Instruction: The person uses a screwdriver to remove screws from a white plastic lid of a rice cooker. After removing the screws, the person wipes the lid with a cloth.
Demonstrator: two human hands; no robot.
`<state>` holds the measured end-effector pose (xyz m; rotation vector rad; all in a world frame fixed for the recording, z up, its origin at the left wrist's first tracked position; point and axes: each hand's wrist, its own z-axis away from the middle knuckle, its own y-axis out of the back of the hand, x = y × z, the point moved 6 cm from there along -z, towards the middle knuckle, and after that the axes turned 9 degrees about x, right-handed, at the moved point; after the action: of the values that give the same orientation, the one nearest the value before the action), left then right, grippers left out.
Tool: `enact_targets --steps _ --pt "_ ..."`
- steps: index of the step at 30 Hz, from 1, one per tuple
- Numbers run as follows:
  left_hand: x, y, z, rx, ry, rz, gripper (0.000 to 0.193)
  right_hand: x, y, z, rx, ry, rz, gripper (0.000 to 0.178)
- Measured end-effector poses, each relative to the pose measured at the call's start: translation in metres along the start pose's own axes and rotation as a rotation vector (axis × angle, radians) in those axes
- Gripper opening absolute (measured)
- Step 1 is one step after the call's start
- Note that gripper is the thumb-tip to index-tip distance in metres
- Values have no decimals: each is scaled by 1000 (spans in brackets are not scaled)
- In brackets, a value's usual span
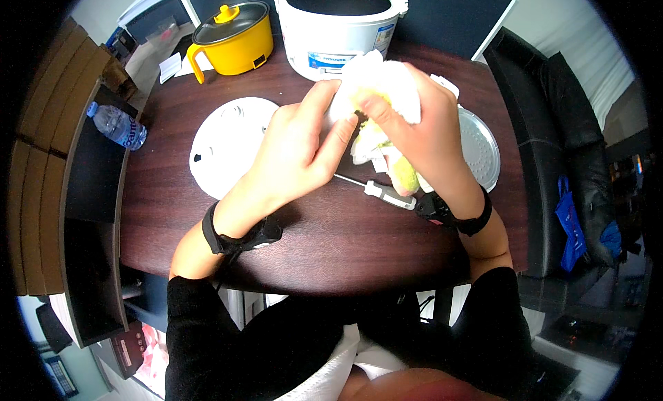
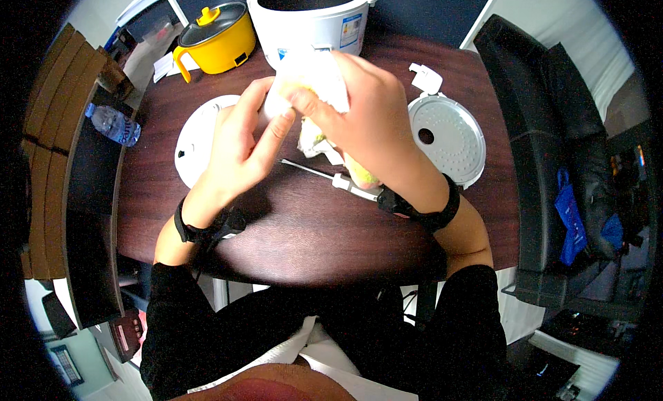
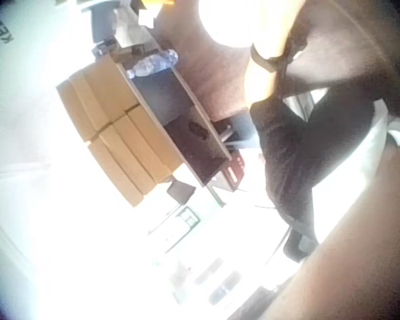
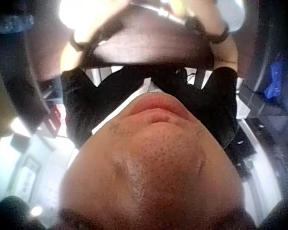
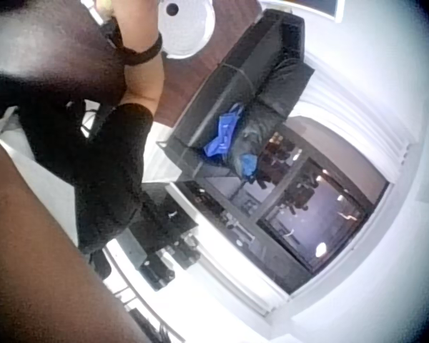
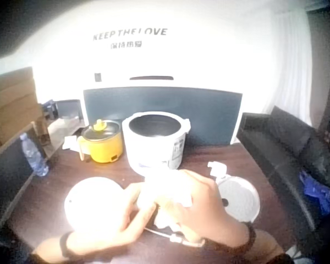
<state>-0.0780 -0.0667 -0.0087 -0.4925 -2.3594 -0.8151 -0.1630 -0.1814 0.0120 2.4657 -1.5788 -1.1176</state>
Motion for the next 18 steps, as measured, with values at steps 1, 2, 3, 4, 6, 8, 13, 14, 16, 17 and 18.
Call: enact_targets --steps 1,2,3,4,6,8,13,14,16,17,18 --pt "2 0 -1 -26 -2 -8 31 7 2 -1 50 -42 -23 27" --pt "3 0 -1 -52 -3 -15 31 10 4 -2 49 -84 -59 25" --pt "3 -1 0 -45 -12 -13 31 11 8 -5 47 -123 -96 24" --pt "2 -2 1 -39 -20 -11 31 11 9 -7 44 -163 -133 23" --pt "1 -3 2 -22 -31 -6 32 10 6 -5 3 -184 -177 24" --pt "-1 -2 0 -1 -35 1 32 10 2 0 -30 -133 -128 25" --pt "2 -1 -1 -9 -70 -62 32 21 -1 2 -88 -382 -409 25" --pt "3 -1 0 -3 -85 -71 32 21 -2 2 -97 -419 -446 25" --pt "0 -2 0 -19 -62 -85 32 23 -4 3 -109 -495 -518 24" --pt "-1 -2 0 -27 -51 -92 32 27 -3 3 -63 -481 -530 24" --pt "-1 -4 1 -37 -53 -85 32 34 -3 2 -17 -464 -540 24"
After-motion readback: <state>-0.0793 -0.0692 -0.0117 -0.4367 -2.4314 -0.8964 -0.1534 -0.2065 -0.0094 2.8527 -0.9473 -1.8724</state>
